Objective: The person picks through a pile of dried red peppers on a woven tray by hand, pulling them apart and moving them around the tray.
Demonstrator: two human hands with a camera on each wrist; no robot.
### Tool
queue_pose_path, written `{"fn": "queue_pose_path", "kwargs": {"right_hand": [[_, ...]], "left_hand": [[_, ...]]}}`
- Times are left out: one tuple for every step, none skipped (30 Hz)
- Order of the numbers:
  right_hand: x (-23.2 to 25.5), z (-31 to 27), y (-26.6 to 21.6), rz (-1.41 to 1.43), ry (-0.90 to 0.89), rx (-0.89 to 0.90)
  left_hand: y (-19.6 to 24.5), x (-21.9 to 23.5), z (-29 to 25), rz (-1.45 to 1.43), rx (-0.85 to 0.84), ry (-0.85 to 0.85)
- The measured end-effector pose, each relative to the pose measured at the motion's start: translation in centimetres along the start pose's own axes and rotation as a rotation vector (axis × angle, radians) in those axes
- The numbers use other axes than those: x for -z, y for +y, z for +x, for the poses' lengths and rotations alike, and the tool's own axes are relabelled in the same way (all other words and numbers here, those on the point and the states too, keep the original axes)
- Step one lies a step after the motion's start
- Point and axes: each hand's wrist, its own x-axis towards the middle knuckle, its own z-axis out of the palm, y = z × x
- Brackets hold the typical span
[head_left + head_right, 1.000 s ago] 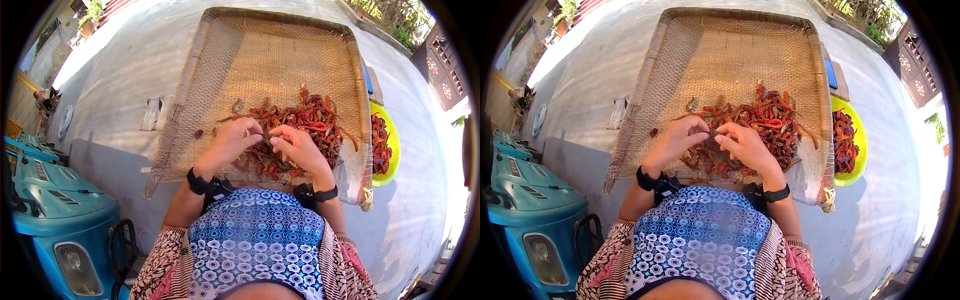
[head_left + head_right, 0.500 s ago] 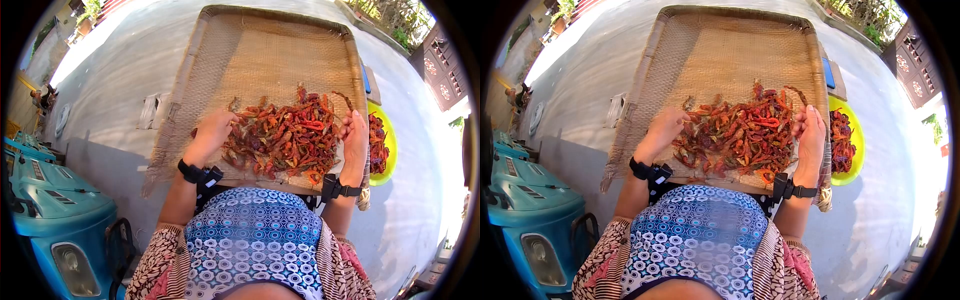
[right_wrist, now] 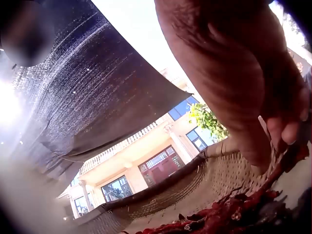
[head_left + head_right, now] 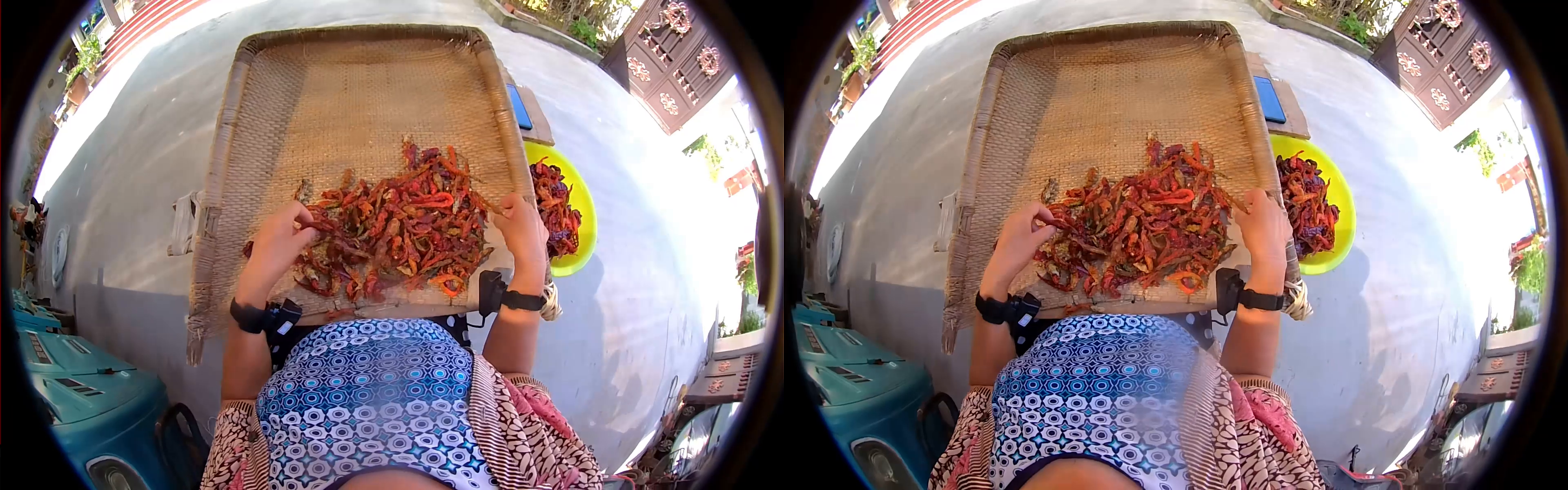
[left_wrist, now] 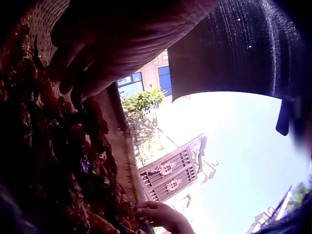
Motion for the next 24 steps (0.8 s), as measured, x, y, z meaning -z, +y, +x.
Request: {"fn": "queue_pose_path", "kwargs": {"right_hand": [[-0.3, 0.2, 0.4, -0.041, -0.063, 0.003], [-0.8, 0.3, 0.7, -0.083, -0.130, 0.009], [-1.4, 0.3, 0.8, -0.087, -0.113, 0.003], [-1.7, 0.2, 1.0, -0.087, -0.096, 0.025], [-1.8, 0.1, 1.1, -0.085, -0.082, 0.050], [-2.1, -0.1, 1.1, -0.081, -0.070, 0.078], [-2.1, -0.7, 0.9, -0.056, -0.014, 0.115], [-2.0, -0.9, 0.6, -0.067, -0.035, 0.120], [-1.8, -1.1, 0.3, -0.077, -0.055, 0.123], [-1.6, -1.2, 0.1, -0.089, -0.075, 0.127], [-1.5, -1.3, 0.2, -0.051, -0.090, 0.158], [-1.7, -1.1, 0.4, -0.046, -0.087, 0.137], [-1.8, -0.9, 0.4, -0.042, -0.083, 0.117], [-2.0, -0.9, 0.4, -0.038, -0.079, 0.096], [-1.4, -1.3, 0.0, 0.001, -0.117, 0.091], [-1.7, -1.4, -0.1, -0.014, -0.109, 0.108], [-1.8, -1.4, -0.2, -0.029, -0.099, 0.122], [-1.9, -1.4, -0.2, -0.044, -0.086, 0.136], [-1.8, -1.2, -0.1, -0.043, -0.146, 0.123], [-1.8, -1.1, 0.1, -0.023, -0.129, 0.121], [-1.7, -1.1, 0.2, -0.005, -0.112, 0.118], [-1.6, -1.2, 0.2, 0.023, -0.084, 0.123], [-1.4, -1.3, 0.1, 0.051, -0.055, 0.128], [-1.7, -1.0, 0.3, 0.128, -0.039, 0.119]], "left_hand": [[0.2, 0.1, 0.1, 0.016, -0.003, -0.003], [0.8, 0.2, 0.1, -0.015, -0.003, -0.019], [1.6, 0.4, 0.1, -0.045, -0.001, -0.033], [2.1, 0.5, 0.1, -0.075, 0.006, -0.044], [1.8, 0.2, 0.3, -0.136, -0.038, -0.027], [1.0, -0.3, 0.8, -0.194, -0.081, -0.009], [0.8, -0.4, 1.0, -0.250, -0.126, 0.011], [0.8, -0.2, 1.1, -0.255, -0.105, -0.004], [1.1, 0.0, 1.1, -0.260, -0.085, -0.020], [1.3, 0.1, 1.1, -0.267, -0.065, -0.035], [1.3, 0.1, 0.9, -0.272, -0.078, -0.001], [1.4, 0.2, 0.7, -0.276, -0.081, 0.053], [1.5, 0.3, 0.6, -0.280, -0.084, 0.108], [1.5, 0.5, 0.5, -0.283, -0.088, 0.163], [1.5, 0.6, 0.5, -0.286, -0.078, 0.178], [1.3, 0.6, 0.5, -0.287, -0.068, 0.191], [1.1, 0.6, 0.6, -0.290, -0.058, 0.202], [0.9, 0.7, 0.6, -0.293, -0.051, 0.213], [0.7, 0.7, 0.6, -0.298, -0.080, 0.205], [0.8, 0.5, 0.5, -0.344, -0.075, 0.211], [0.9, 0.2, 0.5, -0.392, -0.069, 0.215], [1.0, 0.0, 0.4, -0.440, -0.063, 0.217], [1.0, -0.1, 0.4, -0.421, -0.064, 0.198], [1.1, -0.1, 0.4, -0.401, -0.065, 0.178]]}}
